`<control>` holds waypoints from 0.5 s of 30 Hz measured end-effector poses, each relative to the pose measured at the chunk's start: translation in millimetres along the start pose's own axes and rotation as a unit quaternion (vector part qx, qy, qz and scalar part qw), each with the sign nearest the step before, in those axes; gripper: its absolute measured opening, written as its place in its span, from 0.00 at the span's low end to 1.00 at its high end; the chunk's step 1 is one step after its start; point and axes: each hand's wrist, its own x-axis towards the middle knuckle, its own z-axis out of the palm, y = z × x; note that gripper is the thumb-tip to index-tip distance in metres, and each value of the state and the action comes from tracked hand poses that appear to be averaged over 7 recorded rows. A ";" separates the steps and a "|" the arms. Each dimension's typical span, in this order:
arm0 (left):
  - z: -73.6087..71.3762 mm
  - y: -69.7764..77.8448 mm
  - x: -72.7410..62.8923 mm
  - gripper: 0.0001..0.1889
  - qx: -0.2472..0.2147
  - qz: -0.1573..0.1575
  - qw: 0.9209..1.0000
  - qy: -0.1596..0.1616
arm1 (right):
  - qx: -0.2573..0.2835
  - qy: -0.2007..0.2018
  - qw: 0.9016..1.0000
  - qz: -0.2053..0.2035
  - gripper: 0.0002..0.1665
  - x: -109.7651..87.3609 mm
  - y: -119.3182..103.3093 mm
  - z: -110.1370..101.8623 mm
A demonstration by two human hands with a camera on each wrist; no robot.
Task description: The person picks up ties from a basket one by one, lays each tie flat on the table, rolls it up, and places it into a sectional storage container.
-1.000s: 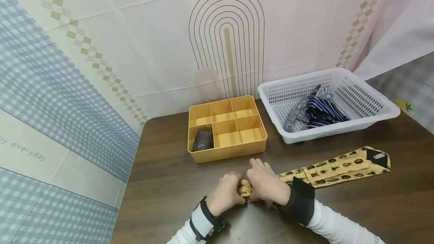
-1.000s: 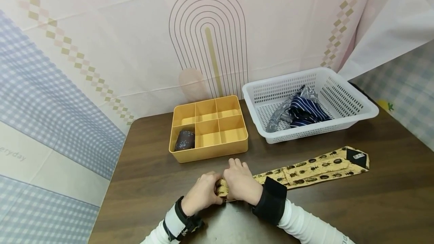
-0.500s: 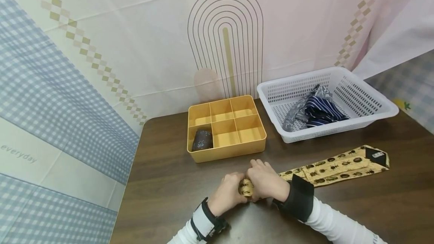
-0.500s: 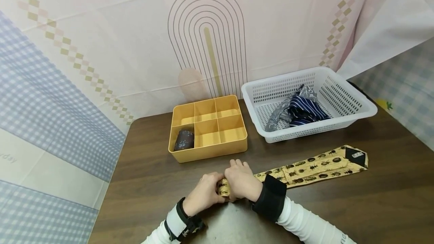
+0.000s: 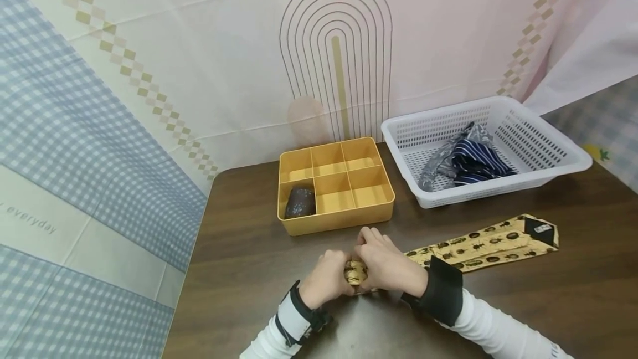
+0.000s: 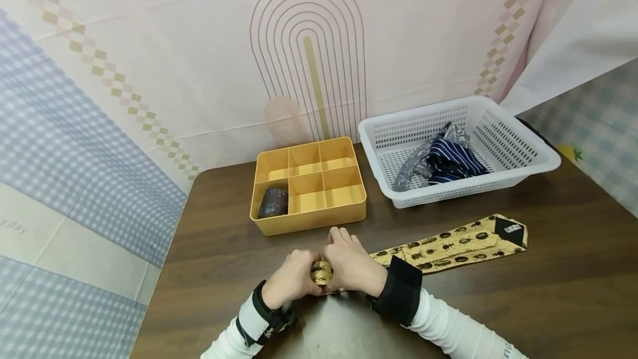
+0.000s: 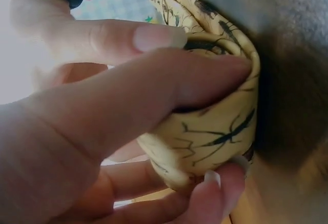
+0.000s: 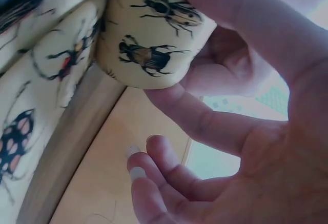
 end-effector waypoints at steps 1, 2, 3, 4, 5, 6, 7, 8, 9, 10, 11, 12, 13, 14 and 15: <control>-0.5 -0.3 0.1 0.19 0.001 -0.002 1.000 -0.003 | 0.003 0.000 1.000 0.000 0.21 -0.1 -0.1 -0.6; -1.0 -0.2 -0.1 0.19 0.001 -0.002 1.000 -0.004 | 0.007 -0.002 1.000 0.002 0.21 -0.2 -0.1 -1.3; -1.4 0.0 -0.3 0.19 0.002 -0.003 1.000 -0.005 | 0.011 -0.004 1.000 0.004 0.21 -0.3 -0.1 -2.1; -1.4 0.1 -0.5 0.18 0.003 -0.002 1.000 -0.005 | 0.014 -0.009 1.000 0.008 0.21 -0.5 0.2 -2.8; -1.7 0.5 -0.9 0.19 0.005 -0.001 1.000 -0.006 | 0.017 -0.013 1.000 0.013 0.21 -0.6 0.3 -3.7; -1.9 0.9 -1.5 0.19 0.006 0.000 1.000 -0.005 | 0.019 -0.019 0.999 0.020 0.21 -0.7 0.6 -4.5; -2.1 1.2 -2.0 0.19 0.006 0.000 1.000 -0.005 | 0.020 -0.026 0.999 0.026 0.22 -0.7 0.8 -5.4; -1.7 1.4 -2.3 0.19 0.006 0.002 1.000 -0.003 | 0.020 -0.032 0.999 0.032 0.22 -0.6 1.3 -6.0; -1.7 1.8 -2.6 0.20 0.006 0.001 1.000 -0.003 | 0.018 -0.039 0.998 0.038 0.21 -0.5 1.7 -6.4; -1.4 2.0 -2.9 0.20 0.004 0.002 1.000 -0.002 | 0.016 -0.046 0.998 0.044 0.22 -0.3 2.3 -6.6; -1.0 2.3 -2.5 0.21 0.004 0.003 1.000 -0.001 | 0.014 -0.053 0.997 0.050 0.22 -0.3 3.5 -6.4; -0.4 2.6 -1.9 0.21 0.002 0.005 1.000 -0.002 | 0.012 -0.058 0.997 0.054 0.22 -0.1 4.6 -6.1; 0.0 2.9 -1.3 0.21 -0.001 0.005 1.000 -0.003 | 0.009 -0.063 0.996 0.057 0.22 0.1 5.8 -5.6; 0.7 3.0 -0.6 0.22 -0.001 0.008 1.000 -0.003 | 0.006 -0.067 0.996 0.059 0.21 0.3 6.9 -4.9; 1.0 3.2 -0.1 0.22 -0.003 0.010 1.000 -0.003 | 0.004 -0.070 0.996 0.060 0.21 0.6 8.0 -4.1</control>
